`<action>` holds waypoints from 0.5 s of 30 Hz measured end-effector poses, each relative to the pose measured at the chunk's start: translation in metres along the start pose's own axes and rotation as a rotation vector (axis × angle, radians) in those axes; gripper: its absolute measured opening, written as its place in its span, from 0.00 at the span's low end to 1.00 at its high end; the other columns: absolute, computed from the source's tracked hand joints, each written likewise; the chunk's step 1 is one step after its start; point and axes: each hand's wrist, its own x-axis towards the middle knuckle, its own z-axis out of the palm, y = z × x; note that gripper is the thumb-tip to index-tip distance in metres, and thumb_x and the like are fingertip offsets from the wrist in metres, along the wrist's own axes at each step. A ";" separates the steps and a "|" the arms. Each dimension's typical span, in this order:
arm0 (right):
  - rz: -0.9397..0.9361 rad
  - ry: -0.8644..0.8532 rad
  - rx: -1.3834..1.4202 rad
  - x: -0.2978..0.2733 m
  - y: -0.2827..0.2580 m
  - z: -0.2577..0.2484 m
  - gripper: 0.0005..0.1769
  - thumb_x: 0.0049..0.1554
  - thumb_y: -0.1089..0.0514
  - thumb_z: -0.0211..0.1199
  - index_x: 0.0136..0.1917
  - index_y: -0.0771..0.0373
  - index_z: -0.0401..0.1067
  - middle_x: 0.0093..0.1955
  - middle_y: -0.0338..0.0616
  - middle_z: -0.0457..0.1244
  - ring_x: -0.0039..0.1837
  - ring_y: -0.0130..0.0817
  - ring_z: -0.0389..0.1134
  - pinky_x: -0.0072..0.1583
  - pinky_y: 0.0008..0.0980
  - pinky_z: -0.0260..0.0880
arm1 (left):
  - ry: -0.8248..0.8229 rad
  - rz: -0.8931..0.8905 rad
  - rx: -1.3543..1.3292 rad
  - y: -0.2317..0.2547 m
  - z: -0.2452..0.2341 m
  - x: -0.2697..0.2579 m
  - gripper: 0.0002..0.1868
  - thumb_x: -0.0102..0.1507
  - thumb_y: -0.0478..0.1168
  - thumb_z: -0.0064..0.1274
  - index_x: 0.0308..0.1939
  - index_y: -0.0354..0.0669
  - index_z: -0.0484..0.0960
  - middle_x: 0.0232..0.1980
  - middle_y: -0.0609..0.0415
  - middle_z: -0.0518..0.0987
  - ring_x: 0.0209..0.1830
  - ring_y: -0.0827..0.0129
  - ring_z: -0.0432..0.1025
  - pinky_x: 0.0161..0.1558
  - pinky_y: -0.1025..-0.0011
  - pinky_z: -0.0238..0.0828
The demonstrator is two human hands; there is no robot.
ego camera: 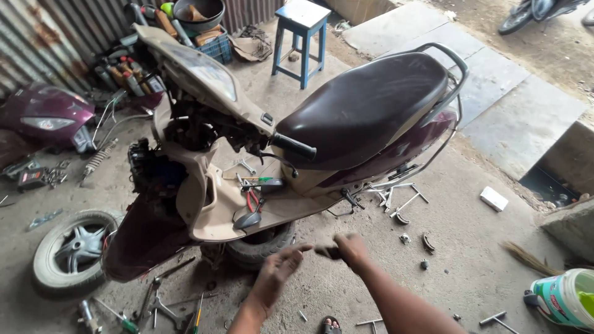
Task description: The person works on a scooter's front suspension in a repair workshop. They pick up a socket, handle small parts near the scooter, then hold and compare two coil springs side by side, aligning and pressing them together while crouched beside the wheel.
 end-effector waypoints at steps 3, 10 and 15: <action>0.259 -0.167 0.283 0.025 0.062 -0.003 0.16 0.64 0.58 0.53 0.48 0.76 0.72 0.41 0.63 0.72 0.34 0.37 0.69 0.31 0.29 0.65 | 0.211 -0.123 -0.171 -0.034 -0.027 0.010 0.26 0.63 0.63 0.52 0.50 0.48 0.89 0.55 0.44 0.83 0.56 0.60 0.70 0.52 0.61 0.66; -0.030 -0.222 0.148 0.044 -0.010 0.019 0.46 0.52 0.59 0.72 0.75 0.69 0.51 0.61 0.62 0.69 0.51 0.40 0.76 0.51 0.33 0.81 | 0.673 -0.295 -0.460 -0.092 -0.080 0.027 0.07 0.63 0.42 0.58 0.39 0.43 0.87 0.31 0.54 0.85 0.32 0.64 0.75 0.30 0.70 0.66; -0.260 -0.068 -0.270 -0.021 -0.115 0.021 0.50 0.56 0.49 0.68 0.82 0.60 0.43 0.75 0.60 0.54 0.70 0.51 0.64 0.66 0.46 0.70 | 0.619 -0.088 -0.367 -0.067 -0.079 0.028 0.16 0.53 0.27 0.55 0.46 0.40 0.83 0.43 0.52 0.84 0.42 0.66 0.77 0.45 0.67 0.72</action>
